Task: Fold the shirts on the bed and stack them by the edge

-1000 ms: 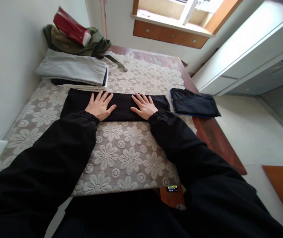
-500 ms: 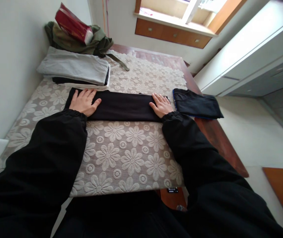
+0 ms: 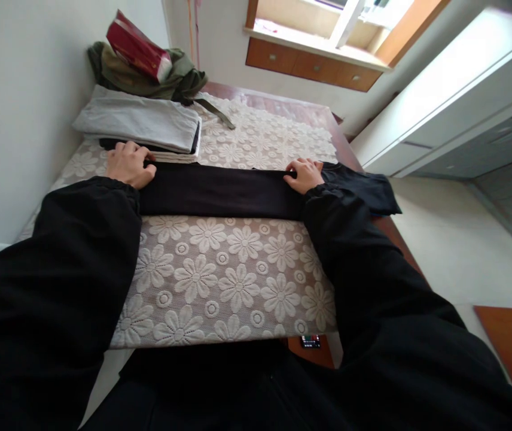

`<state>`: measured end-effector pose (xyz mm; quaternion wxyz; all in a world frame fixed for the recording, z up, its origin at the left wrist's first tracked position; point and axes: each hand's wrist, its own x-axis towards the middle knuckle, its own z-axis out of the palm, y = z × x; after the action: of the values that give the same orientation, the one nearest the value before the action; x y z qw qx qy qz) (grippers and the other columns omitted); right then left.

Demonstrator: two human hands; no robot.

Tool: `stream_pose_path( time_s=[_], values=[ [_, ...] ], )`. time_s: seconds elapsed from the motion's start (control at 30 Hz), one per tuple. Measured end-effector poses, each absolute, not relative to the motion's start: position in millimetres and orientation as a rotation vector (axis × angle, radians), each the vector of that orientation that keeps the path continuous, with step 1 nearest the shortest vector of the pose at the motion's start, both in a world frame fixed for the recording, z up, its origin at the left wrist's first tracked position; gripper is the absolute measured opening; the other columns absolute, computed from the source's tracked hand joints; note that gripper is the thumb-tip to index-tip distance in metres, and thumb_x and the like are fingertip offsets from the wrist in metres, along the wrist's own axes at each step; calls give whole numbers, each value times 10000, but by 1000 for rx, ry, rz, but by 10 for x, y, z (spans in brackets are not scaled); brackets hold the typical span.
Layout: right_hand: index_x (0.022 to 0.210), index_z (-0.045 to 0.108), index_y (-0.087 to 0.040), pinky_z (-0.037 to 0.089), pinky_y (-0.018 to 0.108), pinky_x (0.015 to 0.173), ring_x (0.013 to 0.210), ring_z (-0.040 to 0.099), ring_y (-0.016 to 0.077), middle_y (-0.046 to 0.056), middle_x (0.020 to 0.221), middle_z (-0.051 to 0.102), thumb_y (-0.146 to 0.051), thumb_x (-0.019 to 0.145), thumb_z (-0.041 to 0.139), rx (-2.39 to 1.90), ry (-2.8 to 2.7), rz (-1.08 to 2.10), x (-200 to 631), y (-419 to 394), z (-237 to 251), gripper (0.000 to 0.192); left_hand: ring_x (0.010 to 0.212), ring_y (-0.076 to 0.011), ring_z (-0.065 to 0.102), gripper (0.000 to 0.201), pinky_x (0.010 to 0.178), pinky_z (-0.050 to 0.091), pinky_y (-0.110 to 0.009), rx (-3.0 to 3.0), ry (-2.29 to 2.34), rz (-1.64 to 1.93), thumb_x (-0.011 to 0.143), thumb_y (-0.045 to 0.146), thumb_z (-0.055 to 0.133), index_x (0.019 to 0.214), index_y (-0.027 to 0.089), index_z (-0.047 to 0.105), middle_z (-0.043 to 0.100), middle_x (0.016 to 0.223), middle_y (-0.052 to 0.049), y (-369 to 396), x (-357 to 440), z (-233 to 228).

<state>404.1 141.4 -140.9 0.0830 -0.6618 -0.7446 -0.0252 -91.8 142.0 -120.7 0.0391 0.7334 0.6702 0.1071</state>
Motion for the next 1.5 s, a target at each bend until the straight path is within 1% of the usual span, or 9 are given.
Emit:
stream_pose_path(
  time_s=[0.2, 0.4, 0.63, 0.77, 0.93, 1.17, 1.27, 1.37, 1.5],
  values=[
    [1139, 745, -222, 425, 584, 1143, 1247, 641, 386, 142, 1229, 764, -266, 905, 627, -1959, -2228, 16, 4312, 1368, -1327, 267, 1258, -227, 570, 415, 1179, 482, -405, 2255, 2048, 299, 1030, 323, 506, 1360, 111, 643, 668, 1351, -72, 1507, -1046, -1160],
    [935, 746, -238, 549, 534, 1057, 1088, 701, 342, 117, 1063, 777, -353, 837, 644, -1755, -1963, 107, 4437, 1178, -1142, 182, 1047, -181, 637, 407, 1108, 548, -349, 2266, 1999, 649, 970, 290, 488, 1218, 141, 774, 698, 1212, -48, 1289, -1132, -920],
    [805, 696, -317, 586, 591, 1057, 1094, 757, 342, 69, 1080, 811, -491, 763, 820, -1349, -1727, 610, 4569, 228, -600, 218, 1049, -274, 766, 181, 1025, 633, -425, 1871, 1749, 1218, 722, 371, 664, 782, 224, 753, 756, 914, -11, 417, -1356, -441],
    [796, 797, -374, 626, 577, 961, 1028, 780, 350, 124, 1024, 817, -592, 816, 856, -1435, -1877, 853, 4687, -471, -385, 227, 927, -315, 770, 86, 931, 632, -470, 1682, 1514, 951, 603, 392, 768, 592, 336, 703, 723, 758, 43, -245, -1653, -296],
    [1005, 852, -411, 648, 514, 945, 1018, 787, 341, 123, 1072, 816, -652, 889, 784, -1634, -2131, 1213, 4711, -773, -407, 276, 923, -321, 785, 182, 869, 642, -457, 1736, 1413, 149, 696, 610, 751, 848, 533, 816, 803, 895, 66, -530, -1745, -296],
    [1239, 780, -321, 554, 559, 1156, 1222, 734, 342, 82, 1294, 787, -645, 1004, 561, -1473, -2255, 619, 3912, 173, -763, 457, 1322, -306, 692, 593, 1224, 495, -444, 2205, 1492, 305, 907, 590, 486, 1345, 296, 756, 753, 1409, -72, 277, -712, -681],
    [1510, 649, -229, 366, 561, 1321, 1555, 496, 337, 114, 1633, 583, -538, 1049, 495, -1524, -2382, 426, 3568, 564, -1068, 577, 1587, -302, 450, 698, 1356, 280, -531, 2410, 1520, 211, 1007, 518, 365, 1588, 188, 568, 526, 1684, -114, 618, -390, -989],
    [1685, 461, -218, 174, 682, 1356, 1688, 220, 376, 89, 1804, 320, -516, 1072, 484, -1808, -2425, 313, 3447, 701, -1384, 682, 1694, -342, 217, 719, 1374, 116, -635, 2438, 1667, 110, 1064, 493, 306, 1699, 172, 409, 324, 1801, -101, 785, -336, -1260],
    [1741, 355, -281, 96, 700, 1357, 1708, 134, 356, 33, 1838, 218, -529, 1107, 407, -1870, -2426, 207, 3524, 686, -1644, 683, 1712, -324, 148, 730, 1383, 65, -620, 2445, 1684, 130, 1090, 517, 250, 1737, 188, 334, 254, 1826, -76, 828, -435, -1451]
  ],
)
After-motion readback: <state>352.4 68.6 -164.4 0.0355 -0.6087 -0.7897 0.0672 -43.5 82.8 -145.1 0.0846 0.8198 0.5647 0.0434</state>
